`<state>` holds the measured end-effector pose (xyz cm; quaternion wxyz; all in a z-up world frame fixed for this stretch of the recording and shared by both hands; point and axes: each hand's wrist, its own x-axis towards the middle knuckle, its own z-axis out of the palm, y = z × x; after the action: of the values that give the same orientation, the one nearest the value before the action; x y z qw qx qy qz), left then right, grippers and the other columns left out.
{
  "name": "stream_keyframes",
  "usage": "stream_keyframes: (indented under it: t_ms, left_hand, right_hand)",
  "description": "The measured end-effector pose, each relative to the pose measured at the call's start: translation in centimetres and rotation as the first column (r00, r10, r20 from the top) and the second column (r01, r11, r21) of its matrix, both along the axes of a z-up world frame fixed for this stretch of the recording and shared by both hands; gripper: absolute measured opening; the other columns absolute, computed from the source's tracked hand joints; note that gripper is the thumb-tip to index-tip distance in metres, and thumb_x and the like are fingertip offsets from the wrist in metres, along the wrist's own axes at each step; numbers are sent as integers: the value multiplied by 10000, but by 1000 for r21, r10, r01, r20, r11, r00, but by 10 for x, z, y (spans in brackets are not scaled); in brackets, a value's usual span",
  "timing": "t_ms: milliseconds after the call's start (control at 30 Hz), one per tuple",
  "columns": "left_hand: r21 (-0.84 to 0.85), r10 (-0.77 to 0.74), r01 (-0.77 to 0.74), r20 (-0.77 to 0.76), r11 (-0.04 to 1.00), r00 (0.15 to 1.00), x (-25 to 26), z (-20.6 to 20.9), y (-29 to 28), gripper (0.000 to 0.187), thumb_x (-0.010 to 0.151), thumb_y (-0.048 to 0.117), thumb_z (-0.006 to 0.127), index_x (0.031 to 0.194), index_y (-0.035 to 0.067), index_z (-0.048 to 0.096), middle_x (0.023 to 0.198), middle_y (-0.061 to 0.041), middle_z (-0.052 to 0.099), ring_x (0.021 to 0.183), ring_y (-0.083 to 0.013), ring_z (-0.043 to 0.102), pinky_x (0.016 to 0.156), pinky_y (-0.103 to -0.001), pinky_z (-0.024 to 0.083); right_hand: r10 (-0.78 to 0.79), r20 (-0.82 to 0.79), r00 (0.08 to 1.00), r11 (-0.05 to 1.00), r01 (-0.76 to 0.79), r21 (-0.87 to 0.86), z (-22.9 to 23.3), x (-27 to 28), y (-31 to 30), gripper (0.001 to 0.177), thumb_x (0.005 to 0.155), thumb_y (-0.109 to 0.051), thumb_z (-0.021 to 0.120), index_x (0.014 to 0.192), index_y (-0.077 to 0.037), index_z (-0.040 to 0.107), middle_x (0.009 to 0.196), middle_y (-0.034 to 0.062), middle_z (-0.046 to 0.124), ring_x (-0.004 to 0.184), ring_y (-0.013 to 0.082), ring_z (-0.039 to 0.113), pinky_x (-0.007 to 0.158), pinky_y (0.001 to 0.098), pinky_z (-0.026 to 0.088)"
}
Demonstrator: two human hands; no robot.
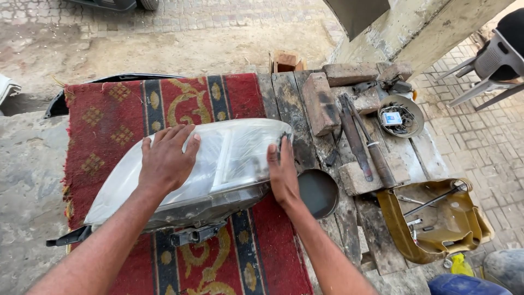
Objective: The person scrubs the surface of a car headlight with a black sponge, repeatedly dipping the sponge into a small metal bowl of water to keep it wet. The headlight rests on a patterned rug on a wooden workbench while the person works.
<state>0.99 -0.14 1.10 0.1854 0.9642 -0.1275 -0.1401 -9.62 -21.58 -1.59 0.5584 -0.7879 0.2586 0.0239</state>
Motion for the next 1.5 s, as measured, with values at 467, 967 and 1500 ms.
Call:
stream_keyframes:
  t_ms: [467,967,1500]
  left_hand:
    - [27,-7,7,9,1000,1000,-15,7,3,616,1103,529,205,1563,220,472,1572,-132,497,1509,-344,386,1206,-676,158]
    - [44,7,-13,115,999,993,-25,-10,-6,617,1104,546,219,1535,205,499,1558,-120,515,1507,-326,396,1210,-639,170]
    - [-168,-143,151,57,974,988,-2,-35,12,578,1043,337,422,1577,113,434,1644,-143,397,1552,-344,293,1210,-668,80]
  right_hand:
    - [89,17,996,996,-89,21,-46,62,-54,1025,924,-864,222,1612,-112,327,1653,207,286,1532,454,197,1247,626,146]
    - [469,200,860,759,-277,-589,-23,54,17,512,1083,-466,403,1244,-86,705,1236,198,693,1266,424,575,1124,561,384]
    - [207,20,978,746,-144,-650,-1,-14,38,742,1069,-616,283,1615,-115,318,1635,199,294,1523,451,226,1244,588,166]
